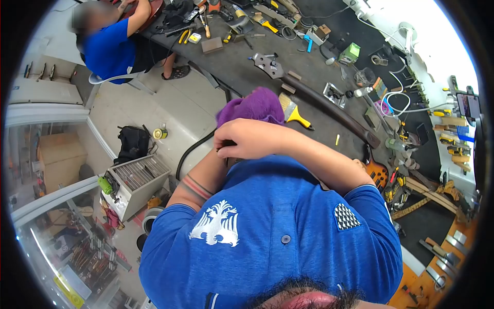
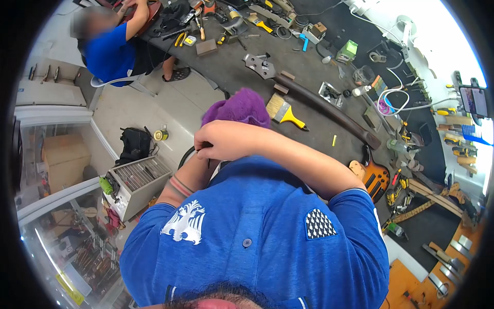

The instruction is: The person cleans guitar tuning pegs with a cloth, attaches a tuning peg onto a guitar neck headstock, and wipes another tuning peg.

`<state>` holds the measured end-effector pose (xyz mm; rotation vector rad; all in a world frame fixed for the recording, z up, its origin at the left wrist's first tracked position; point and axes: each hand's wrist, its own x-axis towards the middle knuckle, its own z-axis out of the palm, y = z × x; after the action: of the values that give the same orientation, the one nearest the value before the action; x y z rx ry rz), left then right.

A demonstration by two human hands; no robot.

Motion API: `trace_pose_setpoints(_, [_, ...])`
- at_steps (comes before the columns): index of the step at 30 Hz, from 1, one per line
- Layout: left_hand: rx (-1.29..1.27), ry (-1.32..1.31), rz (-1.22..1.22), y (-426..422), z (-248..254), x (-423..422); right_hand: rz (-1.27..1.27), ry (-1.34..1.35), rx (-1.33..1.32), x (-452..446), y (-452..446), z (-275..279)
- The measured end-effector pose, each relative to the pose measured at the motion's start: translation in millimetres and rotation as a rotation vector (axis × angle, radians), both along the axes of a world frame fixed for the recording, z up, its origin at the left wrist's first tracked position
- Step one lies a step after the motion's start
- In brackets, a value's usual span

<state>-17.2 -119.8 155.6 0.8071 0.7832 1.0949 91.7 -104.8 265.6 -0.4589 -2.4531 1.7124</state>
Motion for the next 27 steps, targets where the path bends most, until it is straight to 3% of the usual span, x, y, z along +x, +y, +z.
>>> trace_pose_setpoints(1, [0.002, -0.011, -0.012, -0.8, 0.6, -3.4, -0.038, 0.01, 0.121, -3.2, -9.4, -1.0])
trace_pose_setpoints(4, [0.075, -0.005, -0.011, 7.3, 8.1, -14.6, -0.112, 0.139, 0.014, 1.9, -24.9, 23.1])
trace_pose_setpoints(7, [0.189, 0.034, 0.066, 9.3, 24.7, -30.7, -0.398, 0.299, 0.27, 20.4, -31.6, 53.4])
trace_pose_setpoints(11, [0.239, -0.082, 0.265, 5.9, 73.4, -38.7, -0.83, 0.232, 0.199, 58.7, -35.1, 58.6])
trace_pose_setpoints(12, [0.463, 0.017, 0.086, 15.1, 46.3, -48.0, -0.903, 0.236, 0.192, 60.2, -39.2, 55.9])
trace_pose_setpoints(14, [0.52, 0.227, 0.027, 8.4, 53.9, -56.8, -1.052, 0.249, 0.177, 61.9, -47.5, 52.9])
trace_pose_setpoints(17, [0.707, 0.735, -0.046, -19.4, 122.4, -64.1, -0.994, 0.118, 0.449, 59.3, -56.8, 52.3])
trace_pose_setpoints(18, [0.643, 0.661, -0.076, -23.6, 124.7, -58.0, -0.878, 0.109, 0.717, 58.9, -53.9, 51.6])
trace_pose_setpoints(19, [0.576, 0.587, -0.101, -27.8, 127.0, -51.9, -0.866, 0.087, 0.774, 58.0, -56.6, 47.7])
trace_pose_setpoints(21, [0.127, -0.096, -0.148, -34.2, 101.1, -30.1, -0.836, 0.041, 0.886, 56.3, -62.7, 37.7])
trace_pose_setpoints(23, [0.933, 0.611, -0.068, -32.5, 104.9, -42.0, -0.804, -0.017, 0.968, 55.2, -73.6, 34.1])
trace_pose_setpoints(25, [0.744, 0.553, -0.124, -36.9, 79.5, -45.6, -0.782, -0.023, 1.04, 52.4, -82.0, 27.6])
trace_pose_setpoints(27, [0.768, 0.654, -0.127, -36.6, 66.9, -41.1, -0.772, -0.03, 1.064, 53.6, -88.1, 22.9])
